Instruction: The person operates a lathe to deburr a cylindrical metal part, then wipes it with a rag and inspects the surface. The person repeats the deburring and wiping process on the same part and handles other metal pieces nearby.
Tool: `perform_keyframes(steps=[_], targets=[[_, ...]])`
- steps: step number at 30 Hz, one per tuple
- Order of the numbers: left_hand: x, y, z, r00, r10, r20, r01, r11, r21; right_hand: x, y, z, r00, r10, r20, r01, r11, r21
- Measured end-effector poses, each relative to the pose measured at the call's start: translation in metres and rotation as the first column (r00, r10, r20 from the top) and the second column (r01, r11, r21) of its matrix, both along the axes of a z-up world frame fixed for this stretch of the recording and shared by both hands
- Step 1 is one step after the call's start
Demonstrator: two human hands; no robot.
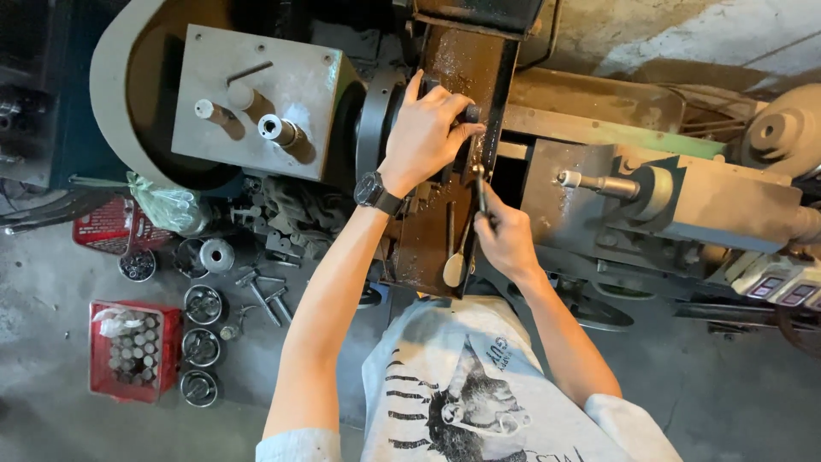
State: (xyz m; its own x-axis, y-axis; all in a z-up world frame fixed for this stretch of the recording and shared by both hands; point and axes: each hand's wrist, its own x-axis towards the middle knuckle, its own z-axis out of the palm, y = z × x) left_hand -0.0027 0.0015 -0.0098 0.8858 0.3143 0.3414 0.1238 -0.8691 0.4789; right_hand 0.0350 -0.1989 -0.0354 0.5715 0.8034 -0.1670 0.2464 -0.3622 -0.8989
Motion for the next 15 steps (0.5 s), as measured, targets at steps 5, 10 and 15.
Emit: perform_keyframes(steps=[5,10,15], targets=[[0.000,-0.001,0.000,1.000,0.008,0.011,-0.008,1.000,0.009,-0.006,0.008,0.020,0.994,0.097,0.054,-0.094,0.994,-0.057],[0.001,0.000,-0.003,1.000,0.018,-0.003,-0.018,1.000,-0.001,-0.017,0.011,-0.050,0.852,0.041,0.522,-0.064,0.998,0.025],[0.001,0.000,-0.004,0.999,0.035,-0.010,-0.035,0.999,0.000,-0.020,0.009,-0.074,0.853,-0.084,0.516,0.015,0.991,0.135]])
